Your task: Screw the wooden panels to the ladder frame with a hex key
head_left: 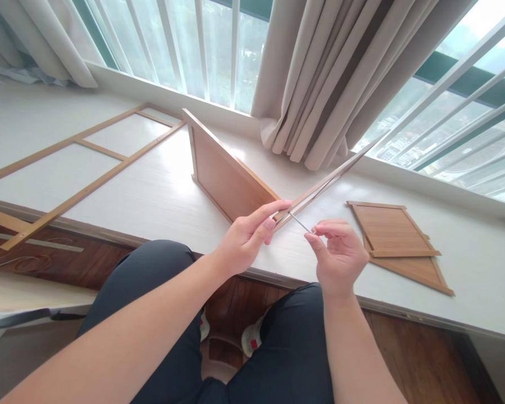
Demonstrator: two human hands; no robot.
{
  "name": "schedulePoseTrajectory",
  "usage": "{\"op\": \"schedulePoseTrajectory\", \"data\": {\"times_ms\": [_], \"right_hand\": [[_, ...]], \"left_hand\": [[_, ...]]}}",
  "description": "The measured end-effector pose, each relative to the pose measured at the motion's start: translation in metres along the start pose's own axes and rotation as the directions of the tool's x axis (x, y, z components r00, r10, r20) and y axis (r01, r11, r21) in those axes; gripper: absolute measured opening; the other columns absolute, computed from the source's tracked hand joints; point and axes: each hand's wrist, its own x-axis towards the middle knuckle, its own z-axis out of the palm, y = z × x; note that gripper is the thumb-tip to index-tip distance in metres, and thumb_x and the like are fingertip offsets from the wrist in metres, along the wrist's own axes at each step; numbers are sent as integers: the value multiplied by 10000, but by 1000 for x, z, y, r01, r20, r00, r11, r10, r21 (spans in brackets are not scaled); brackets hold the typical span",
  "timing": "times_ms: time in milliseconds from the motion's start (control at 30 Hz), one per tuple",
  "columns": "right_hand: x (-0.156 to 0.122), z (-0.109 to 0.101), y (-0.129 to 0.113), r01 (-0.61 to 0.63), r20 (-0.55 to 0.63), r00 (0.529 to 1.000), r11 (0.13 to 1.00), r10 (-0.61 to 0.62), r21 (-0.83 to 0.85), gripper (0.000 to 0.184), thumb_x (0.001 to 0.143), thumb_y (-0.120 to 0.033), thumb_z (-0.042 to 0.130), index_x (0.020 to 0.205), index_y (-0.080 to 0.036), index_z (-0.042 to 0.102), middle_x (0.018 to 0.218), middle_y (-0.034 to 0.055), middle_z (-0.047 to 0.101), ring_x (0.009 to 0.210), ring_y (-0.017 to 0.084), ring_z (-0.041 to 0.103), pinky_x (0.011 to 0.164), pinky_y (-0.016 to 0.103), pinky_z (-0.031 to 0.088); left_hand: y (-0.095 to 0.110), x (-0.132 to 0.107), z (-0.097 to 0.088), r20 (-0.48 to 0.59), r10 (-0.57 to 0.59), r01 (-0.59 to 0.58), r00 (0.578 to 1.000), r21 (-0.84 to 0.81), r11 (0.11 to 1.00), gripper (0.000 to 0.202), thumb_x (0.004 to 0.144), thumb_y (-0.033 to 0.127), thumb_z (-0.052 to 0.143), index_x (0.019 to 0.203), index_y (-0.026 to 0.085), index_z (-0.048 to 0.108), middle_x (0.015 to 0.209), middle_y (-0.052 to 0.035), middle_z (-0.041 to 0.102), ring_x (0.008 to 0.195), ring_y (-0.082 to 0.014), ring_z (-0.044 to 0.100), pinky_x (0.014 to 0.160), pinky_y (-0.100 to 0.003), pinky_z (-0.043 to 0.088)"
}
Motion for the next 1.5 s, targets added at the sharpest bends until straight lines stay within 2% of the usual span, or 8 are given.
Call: {"op": "schedulePoseTrajectory", "data": {"times_ms": [200, 833, 1200, 1500], "right_hand": [[-1, 0, 1, 2, -10, 1000, 999, -2, -37, 142, 850, -242, 840, 909, -235, 712, 838, 13, 687, 739, 178, 649, 678, 346, 537], [-1, 1, 0, 0, -9, 1000, 1000, 0, -2, 139, 833, -194, 849, 889, -224, 725, 827, 5, 686, 726, 166, 637, 680, 334, 520], [-1, 1, -2, -27, -8, 1000, 998, 26, -52, 145, 849, -284, 838, 856, -231, 703, 792, 12, 677, 725, 182, 638, 671, 350, 534], [-2, 2, -2, -23, 5, 1000, 1000, 23, -21, 117, 856, -234, 828, 872, -229, 712, 803, 10, 678, 725, 175, 627, 678, 343, 520]], "left_hand": [[1, 0, 0, 2, -5, 5, 1000, 9, 1000, 505, 1092, 476, 429, 1507, 231, 577, 678, 13, 562, 646, -122, 501, 639, -229, 454], [1, 0, 0, 9, -9, 9, 1000, 4, 1000, 492, 1091, 475, 436, 1507, 253, 577, 692, 17, 558, 657, -122, 513, 640, -230, 446], [2, 0, 1, 4, -3, 3, 1000, 5, 1000, 507, 1087, 480, 438, 1512, 237, 571, 680, 17, 560, 649, -127, 502, 660, -240, 462], [1, 0, 0, 9, -3, 3, 1000, 0, 1000, 497, 1091, 471, 437, 1513, 244, 569, 689, 18, 556, 654, -123, 504, 656, -236, 456]]}}
